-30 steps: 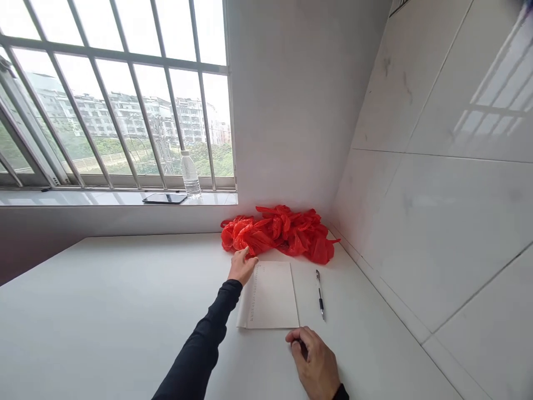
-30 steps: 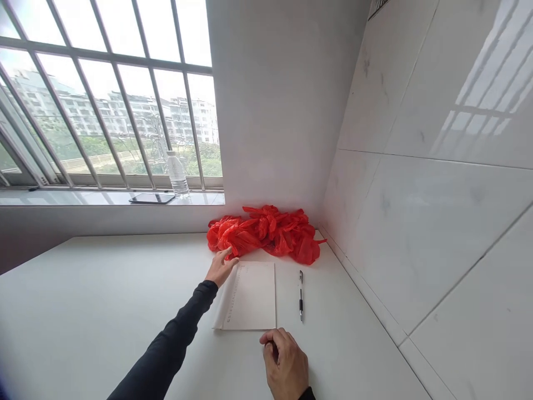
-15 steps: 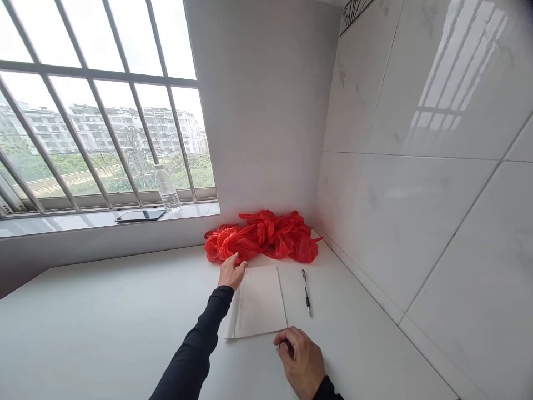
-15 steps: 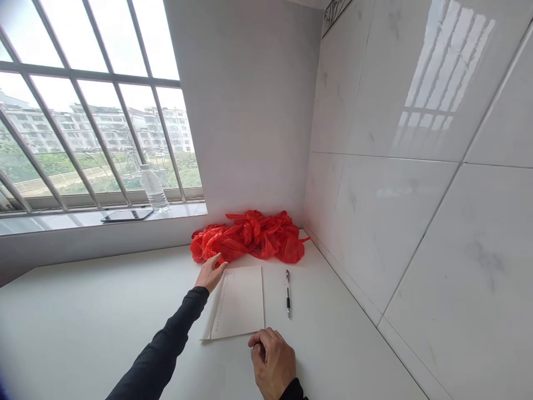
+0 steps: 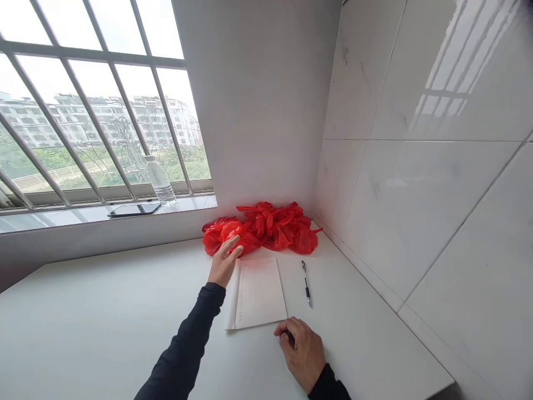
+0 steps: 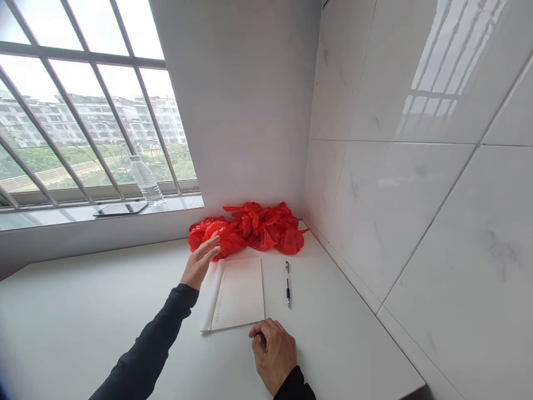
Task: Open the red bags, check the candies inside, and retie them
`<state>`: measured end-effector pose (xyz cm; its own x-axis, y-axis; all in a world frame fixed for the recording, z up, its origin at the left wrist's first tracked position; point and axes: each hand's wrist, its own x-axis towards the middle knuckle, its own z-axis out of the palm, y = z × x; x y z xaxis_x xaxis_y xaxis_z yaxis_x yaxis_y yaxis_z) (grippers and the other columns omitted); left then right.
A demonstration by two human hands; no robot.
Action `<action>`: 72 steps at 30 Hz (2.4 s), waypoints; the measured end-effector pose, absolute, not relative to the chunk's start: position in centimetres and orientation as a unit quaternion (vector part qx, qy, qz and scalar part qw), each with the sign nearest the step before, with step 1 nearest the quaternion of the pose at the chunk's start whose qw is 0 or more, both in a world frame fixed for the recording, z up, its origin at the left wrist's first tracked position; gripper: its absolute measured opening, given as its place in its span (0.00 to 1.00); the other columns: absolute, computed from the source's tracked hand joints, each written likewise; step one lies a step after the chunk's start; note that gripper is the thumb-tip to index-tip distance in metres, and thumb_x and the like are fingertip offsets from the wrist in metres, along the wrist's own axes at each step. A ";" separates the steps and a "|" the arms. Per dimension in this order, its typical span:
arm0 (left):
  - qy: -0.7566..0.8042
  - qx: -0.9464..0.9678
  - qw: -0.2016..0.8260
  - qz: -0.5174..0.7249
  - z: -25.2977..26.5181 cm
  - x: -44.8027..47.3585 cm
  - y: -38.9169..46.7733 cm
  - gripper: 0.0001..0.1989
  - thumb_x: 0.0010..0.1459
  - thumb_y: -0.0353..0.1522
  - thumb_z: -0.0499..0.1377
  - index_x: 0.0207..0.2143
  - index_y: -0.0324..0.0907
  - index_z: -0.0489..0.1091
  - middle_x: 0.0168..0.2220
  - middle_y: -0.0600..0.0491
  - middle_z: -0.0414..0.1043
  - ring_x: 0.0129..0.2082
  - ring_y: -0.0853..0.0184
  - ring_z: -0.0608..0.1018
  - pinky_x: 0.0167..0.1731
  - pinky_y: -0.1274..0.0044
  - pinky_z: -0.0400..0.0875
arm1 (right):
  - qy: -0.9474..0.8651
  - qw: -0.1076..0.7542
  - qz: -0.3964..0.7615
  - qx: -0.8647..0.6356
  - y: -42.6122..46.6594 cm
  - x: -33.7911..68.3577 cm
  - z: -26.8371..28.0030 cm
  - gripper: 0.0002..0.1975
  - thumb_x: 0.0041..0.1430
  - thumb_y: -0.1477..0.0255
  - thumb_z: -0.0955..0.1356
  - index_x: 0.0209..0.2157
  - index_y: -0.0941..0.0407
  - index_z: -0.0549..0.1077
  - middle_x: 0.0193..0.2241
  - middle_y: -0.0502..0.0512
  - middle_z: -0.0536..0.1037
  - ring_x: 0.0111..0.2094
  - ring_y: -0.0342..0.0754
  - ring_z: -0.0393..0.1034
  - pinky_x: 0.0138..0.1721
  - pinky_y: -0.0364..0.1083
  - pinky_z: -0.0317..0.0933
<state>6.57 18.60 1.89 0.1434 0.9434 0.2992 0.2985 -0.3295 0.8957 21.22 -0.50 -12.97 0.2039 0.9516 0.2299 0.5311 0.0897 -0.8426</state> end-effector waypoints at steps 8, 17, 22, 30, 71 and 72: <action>0.430 0.673 0.444 0.405 5.5 3.8 4.2 0.23 0.60 0.44 0.61 0.57 0.51 0.72 0.62 0.51 0.70 0.65 0.57 0.66 0.64 0.68 0.62 | -0.558 0.484 0.271 -0.617 -1.1 21.8 -12.1 0.11 0.59 0.76 0.62 0.32 0.53 0.76 0.31 0.50 0.78 0.32 0.48 0.69 0.36 0.47 0.59; 0.545 0.678 0.378 0.317 3.0 -1.8 -4.9 0.22 0.66 0.44 0.53 0.61 0.54 0.64 0.26 0.57 0.74 0.25 0.65 0.76 0.31 0.73 0.76 | -0.541 0.532 0.377 -0.531 -3.7 22.8 -11.9 0.19 0.68 0.63 0.61 0.58 0.53 0.64 0.40 0.54 0.73 0.38 0.46 0.70 0.38 0.45 0.68; 0.506 0.822 0.200 0.168 -1.1 -0.1 -8.7 0.25 0.60 0.42 0.61 0.59 0.51 0.63 0.48 0.49 0.74 0.44 0.59 0.77 0.42 0.69 0.76 | -0.661 0.505 0.350 -0.430 -7.0 22.3 -9.9 0.19 0.65 0.69 0.65 0.57 0.49 0.70 0.51 0.57 0.69 0.52 0.52 0.65 0.56 0.54 0.62; 0.485 0.839 0.110 0.223 -2.0 -1.9 -8.1 0.02 0.66 0.32 0.55 0.37 0.47 0.67 0.38 0.54 0.73 0.41 0.65 0.73 0.40 0.73 0.68 | -0.779 0.430 0.248 -0.383 -7.1 23.9 -8.1 0.04 0.64 0.67 0.70 0.37 0.52 0.75 0.34 0.51 0.74 0.37 0.49 0.65 0.53 0.57 0.59; 0.700 0.590 0.218 0.338 6.3 -5.2 -7.7 0.21 0.58 0.52 0.58 0.47 0.53 0.75 0.36 0.54 0.77 0.39 0.57 0.78 0.44 0.66 0.70 | -0.669 0.592 0.186 -0.410 -7.8 21.0 2.0 0.15 0.65 0.76 0.64 0.51 0.47 0.68 0.41 0.53 0.74 0.43 0.50 0.71 0.47 0.53 0.68; 0.695 0.588 0.234 0.343 6.2 -5.0 -7.8 0.21 0.57 0.52 0.59 0.47 0.53 0.75 0.40 0.54 0.77 0.40 0.56 0.79 0.46 0.66 0.72 | -0.733 0.542 0.190 -0.364 -7.9 20.1 2.3 0.16 0.65 0.78 0.63 0.52 0.48 0.68 0.42 0.54 0.75 0.43 0.50 0.71 0.47 0.52 0.68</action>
